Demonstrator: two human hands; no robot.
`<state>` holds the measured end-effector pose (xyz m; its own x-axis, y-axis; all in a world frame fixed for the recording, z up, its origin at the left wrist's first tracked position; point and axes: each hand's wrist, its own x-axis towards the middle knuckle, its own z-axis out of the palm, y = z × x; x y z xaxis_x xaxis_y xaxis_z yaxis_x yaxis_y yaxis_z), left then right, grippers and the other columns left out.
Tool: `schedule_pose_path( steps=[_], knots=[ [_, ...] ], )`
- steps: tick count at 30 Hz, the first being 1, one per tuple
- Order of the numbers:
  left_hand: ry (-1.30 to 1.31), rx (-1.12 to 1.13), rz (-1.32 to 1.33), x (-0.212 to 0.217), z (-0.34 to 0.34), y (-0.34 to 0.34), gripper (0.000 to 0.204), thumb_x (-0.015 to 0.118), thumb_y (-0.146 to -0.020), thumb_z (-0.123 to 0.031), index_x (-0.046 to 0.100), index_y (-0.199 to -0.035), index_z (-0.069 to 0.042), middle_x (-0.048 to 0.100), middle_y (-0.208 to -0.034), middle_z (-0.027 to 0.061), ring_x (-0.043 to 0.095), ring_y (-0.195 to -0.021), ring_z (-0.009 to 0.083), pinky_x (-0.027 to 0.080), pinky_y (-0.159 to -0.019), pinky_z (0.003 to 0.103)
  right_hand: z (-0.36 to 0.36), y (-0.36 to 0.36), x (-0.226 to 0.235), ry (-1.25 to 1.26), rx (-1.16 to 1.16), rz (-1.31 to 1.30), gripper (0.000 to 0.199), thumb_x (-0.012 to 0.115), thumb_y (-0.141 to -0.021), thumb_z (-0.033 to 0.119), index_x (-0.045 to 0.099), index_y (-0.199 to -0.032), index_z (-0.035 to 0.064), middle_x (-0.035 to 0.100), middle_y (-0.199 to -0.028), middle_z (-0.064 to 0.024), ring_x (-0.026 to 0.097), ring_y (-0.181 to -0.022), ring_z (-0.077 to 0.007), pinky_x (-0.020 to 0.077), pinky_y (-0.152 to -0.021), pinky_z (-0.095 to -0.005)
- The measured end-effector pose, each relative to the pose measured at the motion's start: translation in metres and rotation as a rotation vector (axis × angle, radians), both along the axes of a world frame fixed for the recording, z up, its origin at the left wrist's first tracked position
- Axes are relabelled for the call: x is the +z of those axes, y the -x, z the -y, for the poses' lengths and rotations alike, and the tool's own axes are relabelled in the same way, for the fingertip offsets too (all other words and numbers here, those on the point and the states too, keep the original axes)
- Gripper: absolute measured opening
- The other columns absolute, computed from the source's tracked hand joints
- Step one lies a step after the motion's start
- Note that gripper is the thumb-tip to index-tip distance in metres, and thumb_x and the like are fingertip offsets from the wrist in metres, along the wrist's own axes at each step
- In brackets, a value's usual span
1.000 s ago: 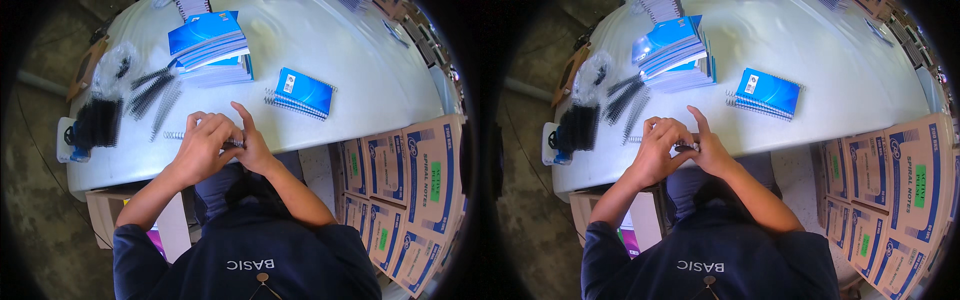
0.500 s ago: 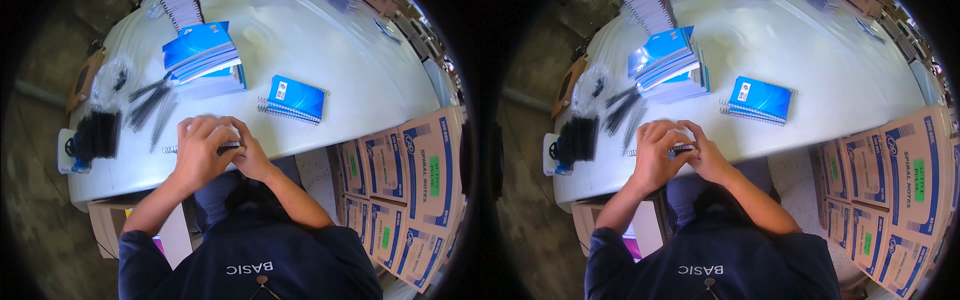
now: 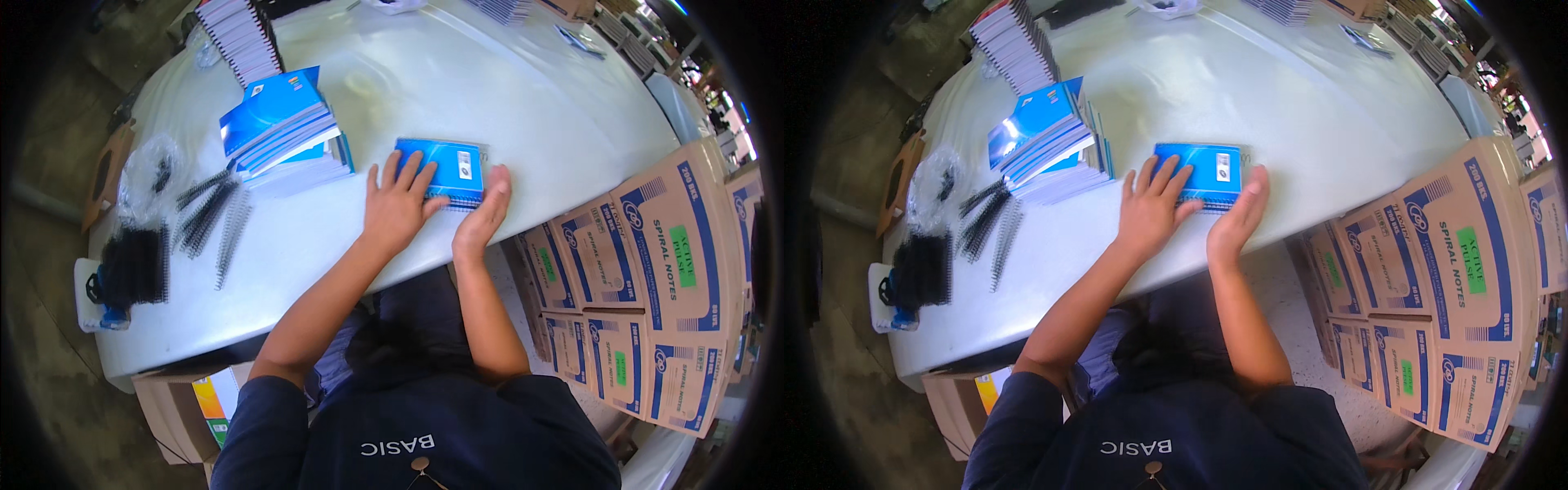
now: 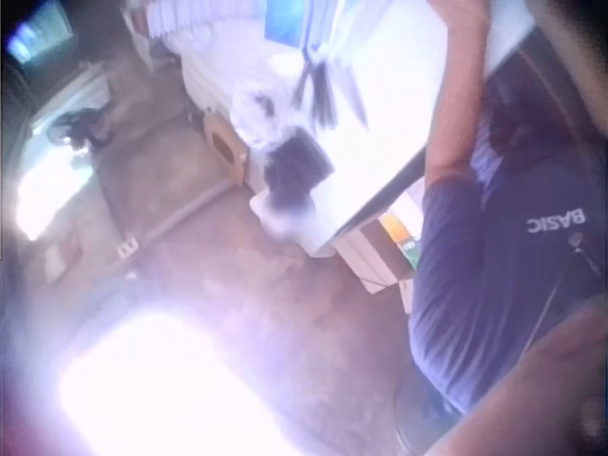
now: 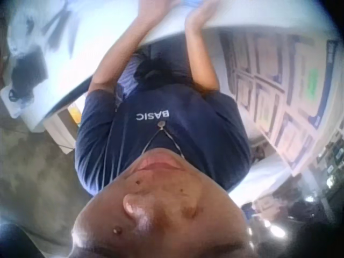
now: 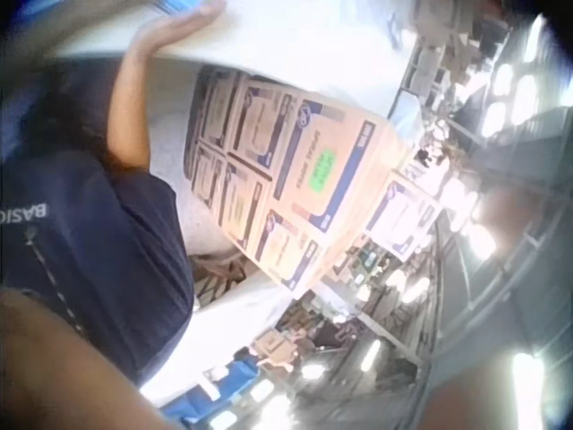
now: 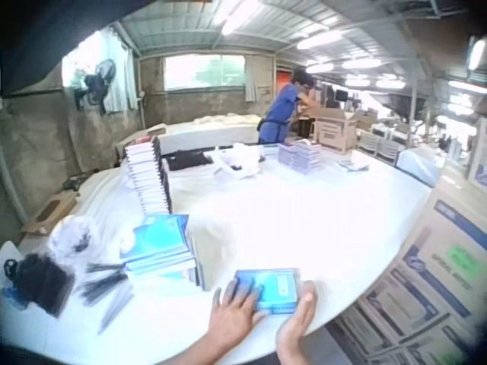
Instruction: The person threads a plastic spiral through the holes of a notebook cover and pages, using pliers to cut the excess and crimp the end. They repeat this process with several notebooks, stacking them on the table.
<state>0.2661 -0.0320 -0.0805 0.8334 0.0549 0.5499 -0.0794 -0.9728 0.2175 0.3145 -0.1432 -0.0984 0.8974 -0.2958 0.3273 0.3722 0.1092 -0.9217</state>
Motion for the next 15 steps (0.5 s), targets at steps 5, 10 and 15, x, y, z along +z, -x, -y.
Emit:
schedule_pose_path(
  steps=[5, 10, 15],
  knots=[
    [0.525, 0.108, 0.119, -0.011, -0.012, -0.002, 0.035, 0.068, -0.082, -0.029, 0.059, -0.103, -0.002, 0.05, -0.117, 0.021, 0.05, -0.105, 0.0376, 0.043, -0.088, 0.04, -0.012, -0.015, 0.003, 0.226, -0.129, -0.044, 0.025, 0.055, -0.092, 0.022, 0.062, -0.1, -0.0005, 0.054, -0.095, -0.0112, 0.053, -0.087, -0.021, 0.0436, -0.078, -0.0332],
    [0.639, 0.061, 0.119, -0.008, -0.02, -0.012, 0.017, 0.067, -0.081, -0.014, 0.058, -0.086, -0.001, 0.054, -0.096, 0.0151, 0.055, -0.087, 0.0316, 0.045, -0.076, 0.039, -0.014, -0.036, -0.002, 0.122, -0.088, -0.157, 0.016, 0.062, -0.083, 0.01, 0.063, -0.097, 0.0026, 0.051, -0.089, -0.0068, 0.047, -0.077, -0.0164, 0.0418, -0.071, -0.0303],
    [0.638, 0.05, 0.166, -0.017, -0.02, -0.01, 0.007, 0.059, -0.081, -0.002, 0.058, -0.088, 0.0, 0.052, -0.095, 0.0141, 0.055, -0.087, 0.0279, 0.048, -0.075, 0.036, -0.015, -0.041, -0.008, 0.288, -0.171, -0.092, 0.021, 0.065, -0.074, -0.002, 0.063, -0.093, 0.005, 0.048, -0.082, -0.0042, 0.045, -0.074, -0.0145, 0.0406, -0.067, -0.0284]
  ],
)
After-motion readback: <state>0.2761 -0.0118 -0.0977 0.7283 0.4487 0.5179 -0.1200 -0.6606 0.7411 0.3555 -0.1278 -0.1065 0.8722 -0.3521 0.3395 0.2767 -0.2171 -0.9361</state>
